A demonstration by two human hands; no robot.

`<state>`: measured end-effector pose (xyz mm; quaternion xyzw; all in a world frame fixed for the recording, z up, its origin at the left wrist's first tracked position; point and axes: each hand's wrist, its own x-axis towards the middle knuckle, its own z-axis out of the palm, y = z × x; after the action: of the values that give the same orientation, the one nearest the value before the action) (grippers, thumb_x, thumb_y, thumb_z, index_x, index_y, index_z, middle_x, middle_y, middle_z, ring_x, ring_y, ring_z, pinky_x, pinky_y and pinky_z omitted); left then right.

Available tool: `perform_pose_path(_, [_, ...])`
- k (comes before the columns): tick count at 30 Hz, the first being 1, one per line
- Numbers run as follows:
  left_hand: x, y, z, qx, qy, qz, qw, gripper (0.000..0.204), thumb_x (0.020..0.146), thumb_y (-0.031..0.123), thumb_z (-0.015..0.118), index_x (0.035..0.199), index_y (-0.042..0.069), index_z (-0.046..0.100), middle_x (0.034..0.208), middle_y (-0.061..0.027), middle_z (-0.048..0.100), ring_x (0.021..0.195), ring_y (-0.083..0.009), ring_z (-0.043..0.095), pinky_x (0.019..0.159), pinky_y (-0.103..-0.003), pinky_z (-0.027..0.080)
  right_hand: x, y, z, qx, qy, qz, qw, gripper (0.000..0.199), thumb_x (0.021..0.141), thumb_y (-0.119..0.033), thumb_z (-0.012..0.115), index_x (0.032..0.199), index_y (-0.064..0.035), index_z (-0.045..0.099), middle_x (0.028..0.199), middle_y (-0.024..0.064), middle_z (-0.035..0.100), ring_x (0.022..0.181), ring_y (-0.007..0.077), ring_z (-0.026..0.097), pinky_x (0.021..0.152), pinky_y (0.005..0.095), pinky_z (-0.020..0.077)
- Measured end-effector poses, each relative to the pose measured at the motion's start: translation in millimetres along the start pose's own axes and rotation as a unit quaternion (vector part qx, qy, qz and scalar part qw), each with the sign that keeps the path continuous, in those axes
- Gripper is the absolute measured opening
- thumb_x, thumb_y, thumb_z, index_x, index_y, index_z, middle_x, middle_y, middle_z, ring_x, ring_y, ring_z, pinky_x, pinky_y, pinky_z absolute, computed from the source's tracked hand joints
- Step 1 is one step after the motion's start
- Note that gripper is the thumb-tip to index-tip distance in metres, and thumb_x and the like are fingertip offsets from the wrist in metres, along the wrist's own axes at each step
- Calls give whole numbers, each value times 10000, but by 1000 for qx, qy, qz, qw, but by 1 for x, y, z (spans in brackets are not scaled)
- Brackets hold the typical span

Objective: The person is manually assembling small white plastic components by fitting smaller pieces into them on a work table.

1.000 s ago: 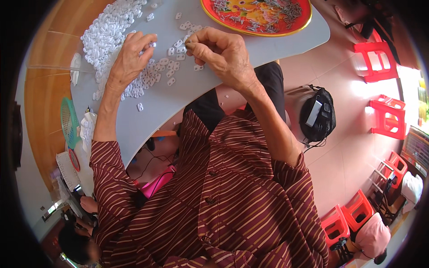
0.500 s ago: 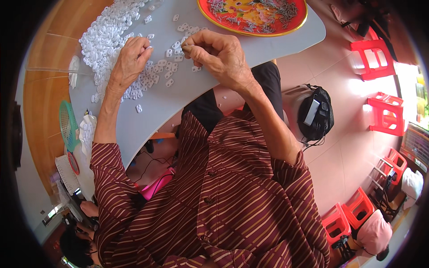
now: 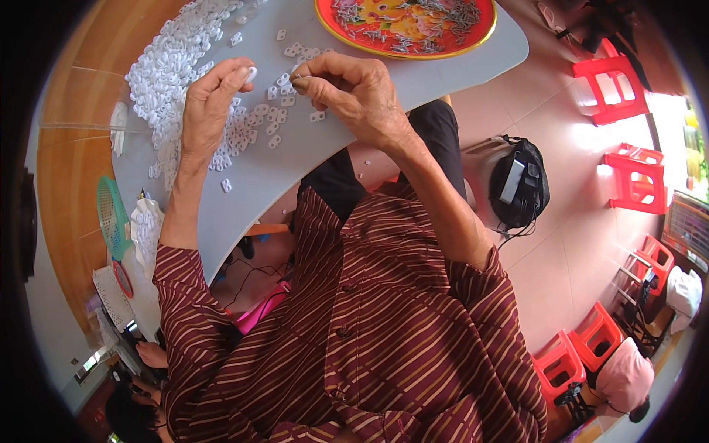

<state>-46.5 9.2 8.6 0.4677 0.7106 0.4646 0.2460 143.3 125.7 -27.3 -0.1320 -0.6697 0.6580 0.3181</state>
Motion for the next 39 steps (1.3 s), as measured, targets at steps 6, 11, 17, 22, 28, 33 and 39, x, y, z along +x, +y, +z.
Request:
perform_pose_path(6, [0, 8, 25, -206, -45, -43, 977, 228, 907, 132, 558, 1085, -7, 580, 983, -21, 579, 888, -105, 549, 845, -249, 429, 1, 2, 2, 37, 13, -2, 999, 153, 888, -126, 623, 961, -1, 670, 731, -5, 604, 652, 54, 523, 612, 211, 472])
perform_pose_path(11, [5, 14, 39, -262, -48, 3, 964, 174, 900, 135, 576, 1013, 4, 583, 897, -11, 585, 820, -105, 585, 786, -235, 456, 1, 1, 3, 53, 21, -2, 998, 165, 878, -110, 632, 997, 2, 647, 773, -2, 619, 670, 57, 537, 637, 205, 478])
perform_pose_path(17, [6, 18, 41, -274, -61, -1, 960, 146, 905, 116, 562, 986, -2, 584, 887, -12, 583, 812, -96, 583, 782, -238, 460, 0, 2, 1, 69, 31, 2, 997, 270, 857, -71, 648, 1098, -4, 546, 821, 25, 633, 742, 64, 587, 664, 211, 489])
perform_pose_path(22, [5, 19, 41, -236, -57, 5, 970, 131, 899, 118, 572, 963, 6, 596, 866, -3, 581, 793, -88, 583, 759, -225, 469, 1, -1, 1, 64, 20, 7, 998, 338, 845, -88, 672, 1124, 8, 508, 817, 42, 641, 747, 73, 593, 677, 210, 487])
perform_pose_path(28, [5, 24, 38, -162, -57, 39, 984, 127, 903, 117, 563, 954, 4, 595, 820, 7, 573, 772, -76, 578, 724, -206, 462, 0, -1, 1, 71, 6, -1, 997, 340, 839, -77, 675, 1121, 13, 508, 815, 50, 643, 724, 74, 582, 658, 214, 484])
perform_pose_path(33, [5, 27, 41, -152, -49, 52, 986, 112, 900, 100, 560, 942, 1, 591, 802, 13, 572, 747, -67, 567, 696, -198, 458, 0, -1, 1, 65, 3, -7, 998, 333, 836, -51, 662, 1122, 15, 506, 807, 51, 638, 720, 75, 579, 653, 215, 483])
perform_pose_path(39, [4, 26, 43, -105, -33, 71, 991, 90, 894, 84, 565, 926, 5, 591, 754, 38, 543, 683, -22, 489, 622, -174, 427, -1, -3, 1, 53, 5, -5, 999, 330, 833, -28, 644, 1129, 15, 504, 806, 48, 634, 729, 73, 583, 664, 210, 486])
